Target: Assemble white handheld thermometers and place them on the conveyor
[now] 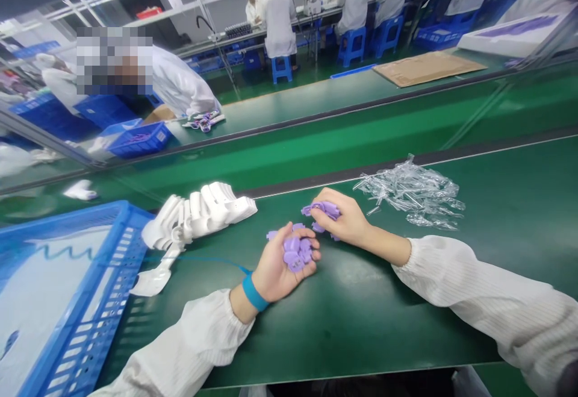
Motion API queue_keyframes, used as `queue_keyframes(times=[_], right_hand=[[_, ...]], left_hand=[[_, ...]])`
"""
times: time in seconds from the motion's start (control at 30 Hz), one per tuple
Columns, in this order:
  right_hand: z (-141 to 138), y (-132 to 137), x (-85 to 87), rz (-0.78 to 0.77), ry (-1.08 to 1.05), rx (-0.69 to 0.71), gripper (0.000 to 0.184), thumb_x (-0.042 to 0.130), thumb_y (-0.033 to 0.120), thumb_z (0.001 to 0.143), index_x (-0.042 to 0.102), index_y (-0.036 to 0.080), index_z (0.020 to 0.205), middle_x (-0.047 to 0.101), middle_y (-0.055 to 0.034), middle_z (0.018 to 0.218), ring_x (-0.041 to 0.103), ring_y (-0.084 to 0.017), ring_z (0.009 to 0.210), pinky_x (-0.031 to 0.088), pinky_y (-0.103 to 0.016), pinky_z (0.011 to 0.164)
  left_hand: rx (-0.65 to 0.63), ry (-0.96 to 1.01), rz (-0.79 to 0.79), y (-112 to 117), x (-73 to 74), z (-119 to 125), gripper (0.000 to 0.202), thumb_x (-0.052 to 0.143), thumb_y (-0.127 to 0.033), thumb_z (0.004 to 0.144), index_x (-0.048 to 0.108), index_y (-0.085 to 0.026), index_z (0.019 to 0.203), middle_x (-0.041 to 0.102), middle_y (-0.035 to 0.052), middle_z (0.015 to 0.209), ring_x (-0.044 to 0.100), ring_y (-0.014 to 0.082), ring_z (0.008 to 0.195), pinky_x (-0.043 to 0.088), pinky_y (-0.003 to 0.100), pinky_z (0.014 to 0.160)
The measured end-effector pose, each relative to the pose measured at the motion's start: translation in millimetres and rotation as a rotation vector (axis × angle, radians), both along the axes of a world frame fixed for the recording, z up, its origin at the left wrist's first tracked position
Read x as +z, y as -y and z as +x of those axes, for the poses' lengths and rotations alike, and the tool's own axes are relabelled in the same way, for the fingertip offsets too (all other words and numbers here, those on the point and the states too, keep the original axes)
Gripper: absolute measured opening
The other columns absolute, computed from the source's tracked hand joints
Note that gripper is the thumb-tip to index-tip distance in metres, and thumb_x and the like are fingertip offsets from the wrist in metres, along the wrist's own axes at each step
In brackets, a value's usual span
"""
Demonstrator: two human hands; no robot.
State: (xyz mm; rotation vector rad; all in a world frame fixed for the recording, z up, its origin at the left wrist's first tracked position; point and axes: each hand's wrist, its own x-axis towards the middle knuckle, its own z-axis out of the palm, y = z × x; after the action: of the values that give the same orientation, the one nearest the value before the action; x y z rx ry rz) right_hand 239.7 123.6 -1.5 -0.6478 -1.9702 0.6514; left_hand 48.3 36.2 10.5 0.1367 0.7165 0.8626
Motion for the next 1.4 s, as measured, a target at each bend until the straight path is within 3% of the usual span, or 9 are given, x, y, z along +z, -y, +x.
queue_keyframes(times=[0.13,0.23,0.43,0.63,0.83,1.03,1.2,1.3,1.4], right_hand=[[-10,27,13.1,0.136,-0.002,0.267,0.008,0.063,0.024,0.103,0.071,0.021,0.102,0.07,-0.0031,0.09,0.066,-0.016,0.081,0.055,-0.029,0.07],[-15,36,10.2,0.113,0.2,0.412,0.013,0.06,0.025,0.104,0.073,0.021,0.102,0.07,-0.0031,0.094,0.064,-0.016,0.08,0.049,-0.028,0.062],[-15,31,10.2,-0.088,0.352,0.503,0.014,0.065,0.028,0.107,0.075,0.021,0.112,0.07,-0.0042,0.105,0.065,-0.017,0.093,0.049,-0.03,0.074],[-14,27,17.5,-0.088,0.338,0.592,0.039,0.074,0.045,0.103,0.07,0.021,0.133,0.078,-0.0079,0.126,0.067,-0.024,0.113,0.051,-0.041,0.101],[-7,21,18.1,-0.122,0.178,0.549,0.035,0.054,0.043,0.114,0.069,0.018,0.134,0.075,-0.0124,0.128,0.07,-0.022,0.118,0.055,-0.036,0.101],[-5,13,12.1,-0.114,0.085,0.377,0.031,0.05,0.042,0.116,0.07,0.019,0.122,0.073,-0.0102,0.116,0.069,-0.02,0.109,0.055,-0.034,0.093],[-1,11,4.4,-0.097,0.105,0.106,0.044,0.041,0.038,0.118,0.058,0.02,0.082,0.059,0.0001,0.08,0.055,-0.014,0.071,0.044,-0.029,0.068],[-2,13,-3.6,0.091,0.191,0.246,0.049,0.038,0.042,0.119,0.056,0.021,0.078,0.052,0.0023,0.071,0.048,-0.014,0.064,0.038,-0.03,0.062],[-9,29,-10.5,0.333,0.324,0.467,0.055,0.047,0.066,0.111,0.063,0.02,0.085,0.059,-0.001,0.076,0.051,-0.018,0.071,0.04,-0.033,0.065]], left_hand=[[-0.144,0.099,0.008,21,-17.7,13,0.06,0.044,-0.06,0.112,0.076,-0.01,0.116,0.079,0.0165,0.108,0.08,0.0291,0.099,0.067,0.039,0.085],[-0.1,0.119,0.04,30,-21.3,18,0.045,0.052,-0.052,0.112,0.075,-0.016,0.127,0.079,0.0134,0.127,0.076,0.031,0.12,0.062,0.05,0.104],[0.082,0.051,0.059,28,-20.0,20,0.034,0.054,-0.039,0.111,0.07,-0.021,0.136,0.077,0.0118,0.129,0.074,0.0282,0.121,0.06,0.048,0.106],[0.06,0.076,-0.038,21,-20.8,17,0.04,0.053,-0.05,0.11,0.07,-0.019,0.129,0.077,0.0118,0.118,0.078,0.0299,0.104,0.065,0.049,0.095],[0.115,0.098,-0.04,19,-20.3,12,0.042,0.05,-0.05,0.112,0.074,-0.016,0.112,0.078,0.0103,0.104,0.078,0.0236,0.09,0.067,0.039,0.078],[0.128,0.098,-0.054,15,-18.8,12,0.032,0.053,-0.039,0.11,0.073,-0.015,0.103,0.072,0.0094,0.096,0.075,0.0214,0.082,0.066,0.033,0.065],[0.061,0.231,0.009,11,-11.1,1,0.017,0.061,-0.025,0.103,0.067,-0.014,0.094,0.06,0.0039,0.089,0.054,0.0065,0.056,0.036,0.01,0.037],[0.062,0.222,0.065,3,-0.3,-11,0.022,0.054,-0.025,0.106,0.064,-0.014,0.089,0.056,0.0022,0.085,0.047,0.0048,0.051,0.03,0.009,0.034],[0.145,0.185,0.129,-9,11.9,-24,0.027,0.048,-0.024,0.108,0.059,-0.017,0.084,0.052,0.0002,0.08,0.041,0.0048,0.048,0.027,0.01,0.033]])
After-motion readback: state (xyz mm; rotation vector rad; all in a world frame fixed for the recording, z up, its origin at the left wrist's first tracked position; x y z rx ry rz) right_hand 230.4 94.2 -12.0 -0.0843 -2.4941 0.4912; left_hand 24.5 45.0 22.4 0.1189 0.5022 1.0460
